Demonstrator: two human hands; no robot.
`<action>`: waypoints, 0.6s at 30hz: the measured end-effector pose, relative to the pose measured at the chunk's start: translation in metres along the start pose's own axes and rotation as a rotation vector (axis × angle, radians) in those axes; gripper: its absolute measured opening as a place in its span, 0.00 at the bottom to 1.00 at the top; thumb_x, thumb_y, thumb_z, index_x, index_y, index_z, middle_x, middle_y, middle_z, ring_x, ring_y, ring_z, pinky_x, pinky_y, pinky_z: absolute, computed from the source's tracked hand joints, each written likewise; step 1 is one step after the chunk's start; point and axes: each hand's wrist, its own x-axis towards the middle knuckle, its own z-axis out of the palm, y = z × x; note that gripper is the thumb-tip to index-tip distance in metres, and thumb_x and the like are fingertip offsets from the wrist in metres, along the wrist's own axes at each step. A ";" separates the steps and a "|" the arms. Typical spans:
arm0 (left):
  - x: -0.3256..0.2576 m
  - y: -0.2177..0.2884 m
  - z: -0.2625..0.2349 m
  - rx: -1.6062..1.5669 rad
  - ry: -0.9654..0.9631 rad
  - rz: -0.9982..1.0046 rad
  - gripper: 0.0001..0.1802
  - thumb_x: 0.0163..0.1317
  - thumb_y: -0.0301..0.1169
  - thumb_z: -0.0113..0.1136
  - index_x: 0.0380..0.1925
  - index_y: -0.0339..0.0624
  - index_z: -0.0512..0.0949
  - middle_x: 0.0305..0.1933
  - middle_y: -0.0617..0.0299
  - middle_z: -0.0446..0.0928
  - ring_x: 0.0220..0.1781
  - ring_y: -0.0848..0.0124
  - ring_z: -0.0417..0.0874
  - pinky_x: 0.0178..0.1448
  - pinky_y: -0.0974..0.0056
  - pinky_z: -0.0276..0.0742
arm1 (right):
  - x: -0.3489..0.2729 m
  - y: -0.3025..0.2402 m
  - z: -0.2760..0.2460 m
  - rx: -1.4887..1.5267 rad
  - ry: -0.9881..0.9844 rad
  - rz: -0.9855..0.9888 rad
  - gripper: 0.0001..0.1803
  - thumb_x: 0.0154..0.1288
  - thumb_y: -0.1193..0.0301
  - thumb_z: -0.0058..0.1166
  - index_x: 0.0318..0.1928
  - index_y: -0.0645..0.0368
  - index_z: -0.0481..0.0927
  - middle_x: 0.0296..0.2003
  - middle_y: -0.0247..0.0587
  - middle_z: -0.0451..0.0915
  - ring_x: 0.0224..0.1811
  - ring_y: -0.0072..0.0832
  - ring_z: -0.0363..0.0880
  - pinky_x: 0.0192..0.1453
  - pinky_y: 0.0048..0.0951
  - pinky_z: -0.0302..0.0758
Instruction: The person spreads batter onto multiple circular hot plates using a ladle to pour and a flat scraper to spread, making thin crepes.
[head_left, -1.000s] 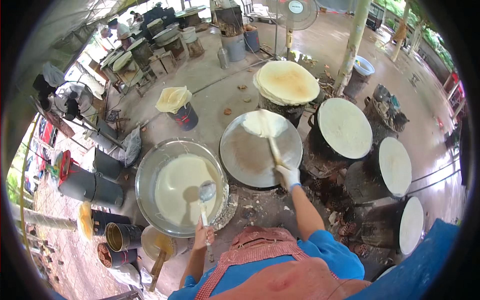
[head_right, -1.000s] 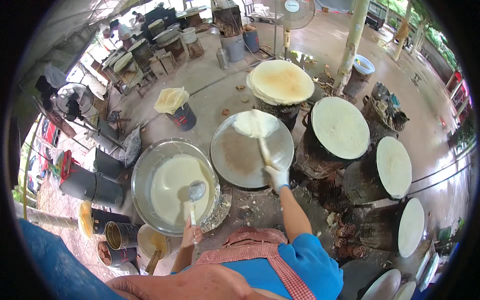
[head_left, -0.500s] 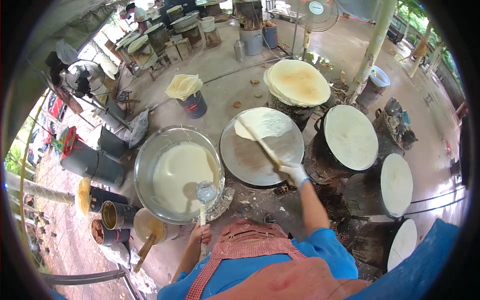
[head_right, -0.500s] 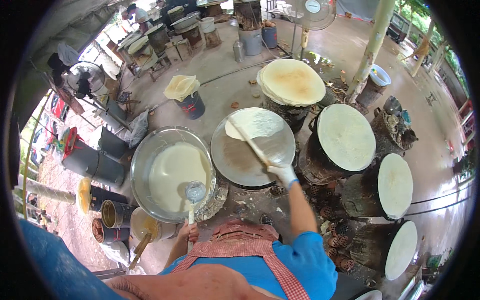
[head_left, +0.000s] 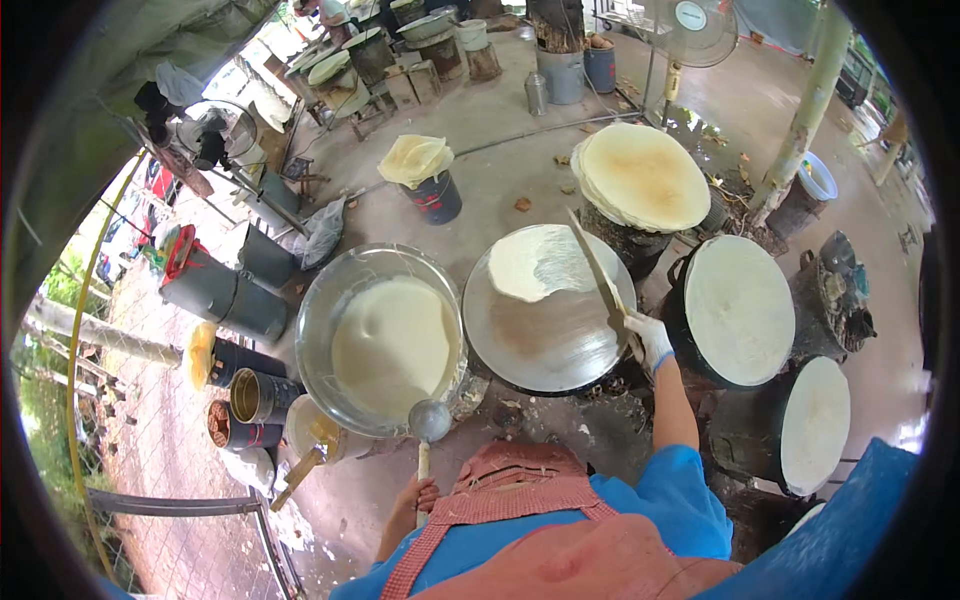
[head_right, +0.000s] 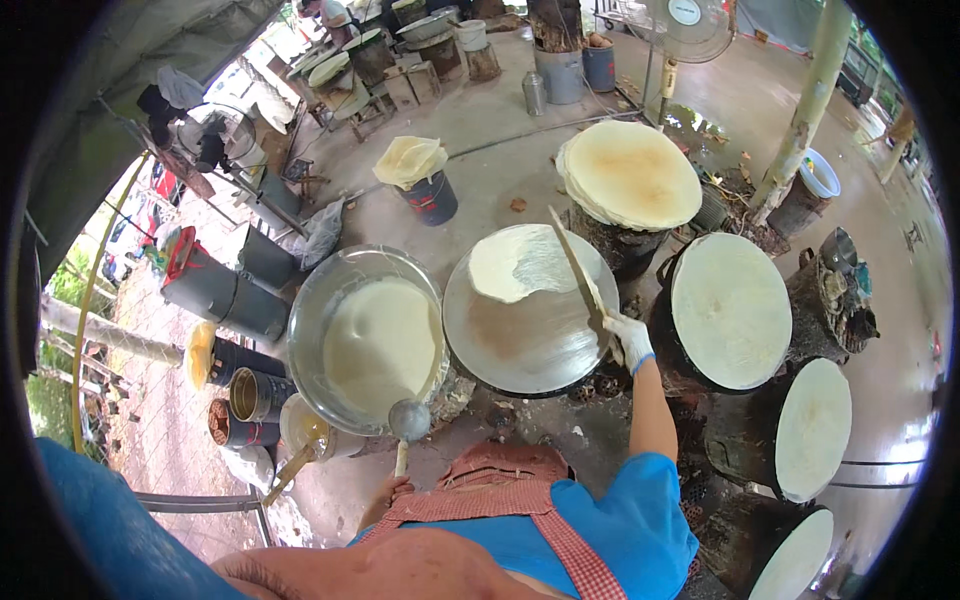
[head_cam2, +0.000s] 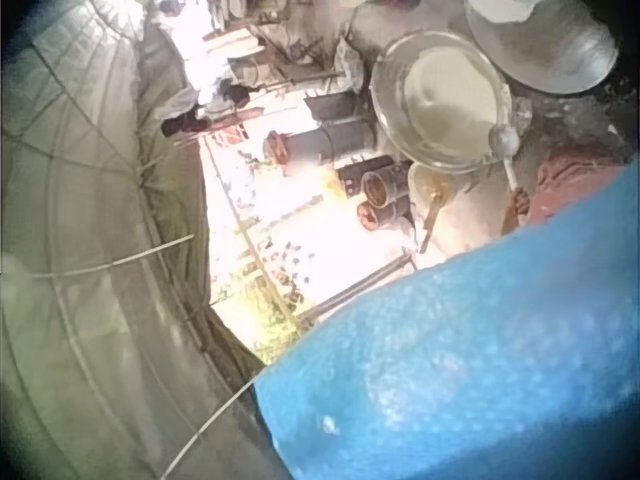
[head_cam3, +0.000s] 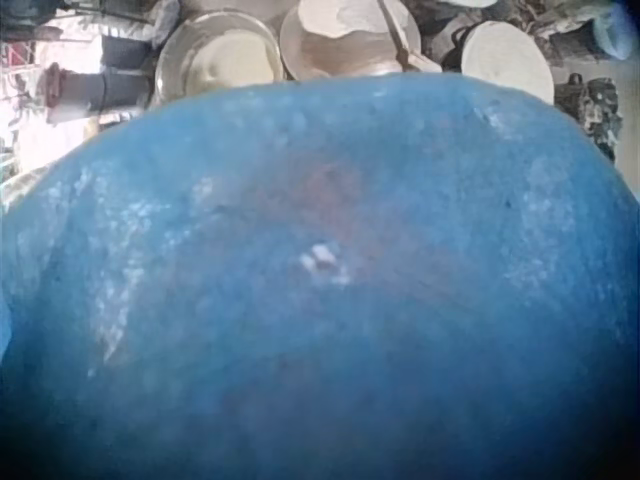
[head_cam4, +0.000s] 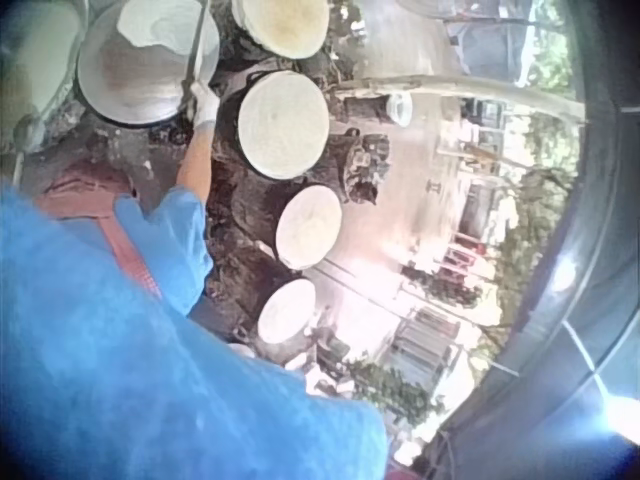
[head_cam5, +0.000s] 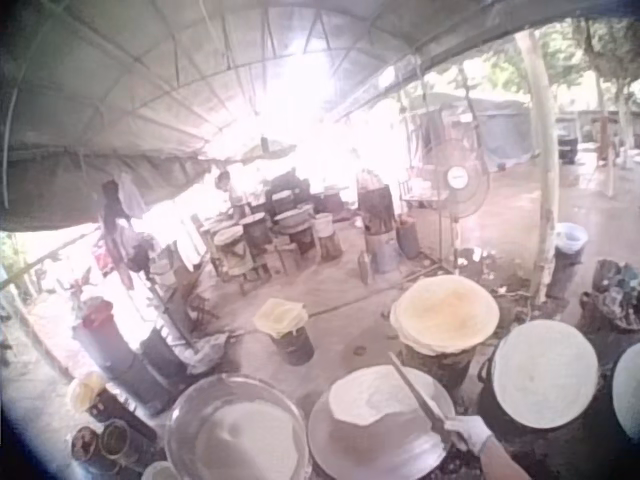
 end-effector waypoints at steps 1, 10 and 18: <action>0.001 -0.004 -0.011 -0.168 -0.090 -0.115 0.14 0.63 0.29 0.47 0.18 0.51 0.59 0.11 0.73 0.52 0.09 0.82 0.53 0.12 0.77 0.51 | 0.002 -0.006 0.003 -0.086 -0.100 0.087 0.16 0.56 0.67 0.54 0.45 0.62 0.76 0.16 0.33 0.72 0.08 0.19 0.60 0.10 0.21 0.54; 0.004 -0.005 0.022 -0.636 -0.164 -0.217 0.15 0.65 0.33 0.46 0.20 0.45 0.60 0.11 0.71 0.53 0.10 0.80 0.54 0.13 0.75 0.52 | 0.024 0.005 -0.023 -0.283 -0.299 0.172 0.20 0.53 0.67 0.60 0.45 0.66 0.78 0.17 0.32 0.74 0.13 0.17 0.66 0.12 0.18 0.56; -0.006 -0.023 0.015 -0.694 -0.170 -0.133 0.14 0.65 0.31 0.46 0.20 0.45 0.60 0.13 0.70 0.55 0.10 0.81 0.54 0.13 0.76 0.52 | 0.001 -0.011 0.026 -0.280 -0.452 0.352 0.15 0.54 0.66 0.60 0.37 0.64 0.78 0.16 0.34 0.73 0.13 0.19 0.68 0.15 0.19 0.63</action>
